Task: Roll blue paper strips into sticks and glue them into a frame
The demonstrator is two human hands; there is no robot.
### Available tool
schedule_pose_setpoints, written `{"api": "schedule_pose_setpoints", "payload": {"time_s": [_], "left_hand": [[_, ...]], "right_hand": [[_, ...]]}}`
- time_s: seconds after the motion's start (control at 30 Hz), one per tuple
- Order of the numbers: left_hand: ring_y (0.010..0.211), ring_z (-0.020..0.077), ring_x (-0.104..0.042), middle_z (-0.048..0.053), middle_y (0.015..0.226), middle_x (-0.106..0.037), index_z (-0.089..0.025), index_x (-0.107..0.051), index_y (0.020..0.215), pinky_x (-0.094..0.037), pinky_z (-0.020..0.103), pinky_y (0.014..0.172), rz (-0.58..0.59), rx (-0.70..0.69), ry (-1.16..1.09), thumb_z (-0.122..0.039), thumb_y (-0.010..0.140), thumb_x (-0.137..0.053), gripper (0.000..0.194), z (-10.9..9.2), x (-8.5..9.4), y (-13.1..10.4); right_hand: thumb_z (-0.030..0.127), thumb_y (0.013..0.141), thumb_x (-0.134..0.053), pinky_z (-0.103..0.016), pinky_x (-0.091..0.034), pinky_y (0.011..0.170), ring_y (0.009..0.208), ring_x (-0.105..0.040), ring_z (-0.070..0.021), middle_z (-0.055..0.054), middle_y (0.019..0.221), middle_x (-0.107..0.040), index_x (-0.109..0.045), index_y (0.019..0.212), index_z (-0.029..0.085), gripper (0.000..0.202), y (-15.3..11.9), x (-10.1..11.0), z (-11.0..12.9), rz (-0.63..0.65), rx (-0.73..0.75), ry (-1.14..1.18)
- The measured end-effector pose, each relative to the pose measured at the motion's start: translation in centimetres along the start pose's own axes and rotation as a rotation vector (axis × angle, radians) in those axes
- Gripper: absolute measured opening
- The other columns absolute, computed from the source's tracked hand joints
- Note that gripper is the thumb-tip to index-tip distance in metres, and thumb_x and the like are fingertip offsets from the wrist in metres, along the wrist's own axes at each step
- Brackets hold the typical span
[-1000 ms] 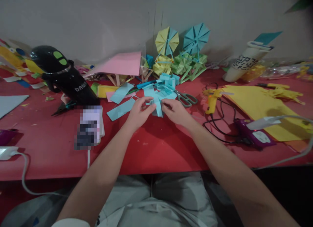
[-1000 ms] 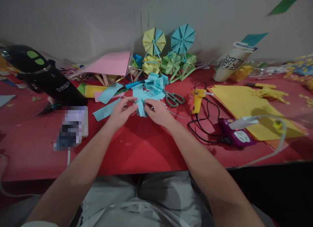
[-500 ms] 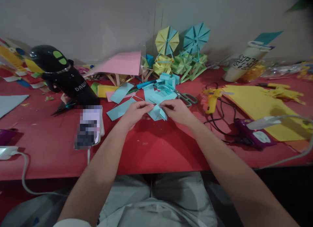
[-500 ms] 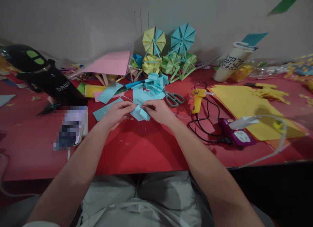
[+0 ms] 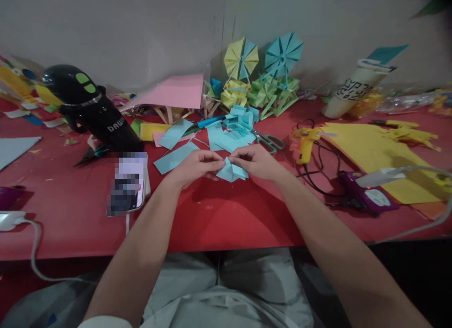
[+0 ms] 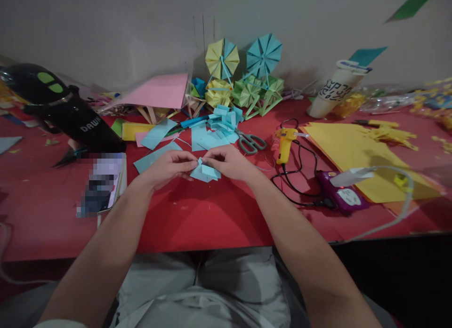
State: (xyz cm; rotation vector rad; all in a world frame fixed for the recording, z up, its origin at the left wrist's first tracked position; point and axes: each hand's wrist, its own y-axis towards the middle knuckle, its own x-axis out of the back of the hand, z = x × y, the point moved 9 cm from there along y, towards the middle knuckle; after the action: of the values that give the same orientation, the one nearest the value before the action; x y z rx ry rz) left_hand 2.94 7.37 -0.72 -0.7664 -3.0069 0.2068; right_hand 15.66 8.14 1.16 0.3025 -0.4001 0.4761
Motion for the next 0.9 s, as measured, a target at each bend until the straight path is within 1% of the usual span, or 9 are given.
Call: {"api": "schedule_pose_setpoints", "payload": {"time_s": [0.17,0.3,0.37,0.47,0.53,0.6,0.7,0.77,0.9], "left_hand": [[0.060,0.0113,-0.058,-0.001,0.064,-0.060,-0.016,-0.072,0.073,-0.053,0.027,0.062,-0.035,-0.041,0.064,-0.044,0.068,-0.083,0.030,-0.6,0.1,0.1],[0.057,0.0105,-0.057,-0.001,0.060,-0.062,-0.015,-0.070,0.071,-0.049,0.024,0.058,-0.017,-0.072,0.131,-0.038,0.070,-0.078,0.024,-1.0,-0.1,0.1],[0.056,0.0105,-0.057,-0.001,0.058,-0.062,-0.016,-0.071,0.070,-0.048,0.024,0.057,0.015,-0.088,0.161,-0.036,0.071,-0.077,0.021,-1.1,-0.5,0.0],[0.055,0.0107,-0.057,-0.001,0.060,-0.063,-0.016,-0.072,0.071,-0.049,0.025,0.057,0.050,-0.076,0.169,-0.037,0.072,-0.077,0.022,-0.9,-0.9,0.0],[0.056,0.0109,-0.058,0.000,0.062,-0.063,-0.016,-0.073,0.073,-0.051,0.025,0.057,0.047,-0.067,0.156,-0.039,0.073,-0.078,0.024,-0.8,-0.9,0.0],[0.060,0.0119,-0.060,0.000,0.065,-0.064,-0.016,-0.073,0.077,-0.053,0.025,0.059,0.007,-0.083,0.131,-0.042,0.074,-0.078,0.027,-0.8,-0.7,0.1],[0.071,0.0143,-0.065,0.002,0.077,-0.069,-0.017,-0.073,0.085,-0.057,0.027,0.064,-0.096,-0.178,0.067,-0.045,0.074,-0.080,0.031,-1.3,0.2,0.2],[0.078,0.0159,-0.068,0.003,0.086,-0.072,-0.019,-0.075,0.091,-0.059,0.029,0.069,-0.140,-0.253,0.037,-0.045,0.072,-0.082,0.033,-1.6,0.6,0.2],[0.081,0.0183,-0.070,0.005,0.088,-0.076,-0.019,-0.078,0.094,-0.060,0.032,0.074,-0.216,-0.351,0.096,-0.042,0.070,-0.085,0.035,-1.9,1.1,0.3]], "right_hand": [[0.056,0.088,-0.060,-0.026,-0.030,0.054,0.058,-0.039,-0.0108,0.002,0.060,-0.047,-0.067,0.073,0.017,0.042,0.0,0.2,0.3,0.004,0.024,-0.011],[0.057,0.090,-0.056,-0.026,-0.029,0.053,0.056,-0.036,-0.0099,0.004,0.057,-0.042,-0.063,0.069,0.017,0.046,0.0,-0.2,0.7,0.047,0.025,0.002],[0.056,0.089,-0.058,-0.026,-0.031,0.054,0.057,-0.039,-0.0101,0.003,0.058,-0.047,-0.064,0.070,0.017,0.044,-0.1,-0.5,0.8,0.079,0.014,0.023],[0.054,0.087,-0.062,-0.026,-0.036,0.058,0.061,-0.046,-0.0113,0.001,0.066,-0.058,-0.067,0.076,0.017,0.038,-0.2,-0.9,0.7,0.109,-0.010,0.058],[0.052,0.086,-0.062,-0.027,-0.039,0.060,0.062,-0.048,-0.0120,0.000,0.068,-0.060,-0.067,0.076,0.018,0.036,-0.2,-0.9,0.6,0.102,-0.016,0.065],[0.051,0.086,-0.062,-0.027,-0.039,0.060,0.062,-0.047,-0.0120,0.001,0.065,-0.057,-0.066,0.073,0.018,0.035,0.0,-0.4,0.3,0.058,-0.011,0.057],[0.051,0.085,-0.063,-0.027,-0.038,0.057,0.058,-0.043,-0.0114,0.002,0.060,-0.050,-0.062,0.068,0.019,0.036,0.3,0.9,-0.1,-0.085,0.003,0.056],[0.052,0.085,-0.064,-0.027,-0.036,0.054,0.055,-0.042,-0.0108,0.003,0.058,-0.049,-0.059,0.067,0.019,0.038,0.4,1.7,-0.5,-0.182,0.002,0.074],[0.055,0.085,-0.064,-0.026,-0.033,0.049,0.051,-0.041,-0.0102,0.004,0.054,-0.047,-0.057,0.066,0.020,0.040,0.4,2.4,-0.9,-0.314,-0.001,0.103]]}}
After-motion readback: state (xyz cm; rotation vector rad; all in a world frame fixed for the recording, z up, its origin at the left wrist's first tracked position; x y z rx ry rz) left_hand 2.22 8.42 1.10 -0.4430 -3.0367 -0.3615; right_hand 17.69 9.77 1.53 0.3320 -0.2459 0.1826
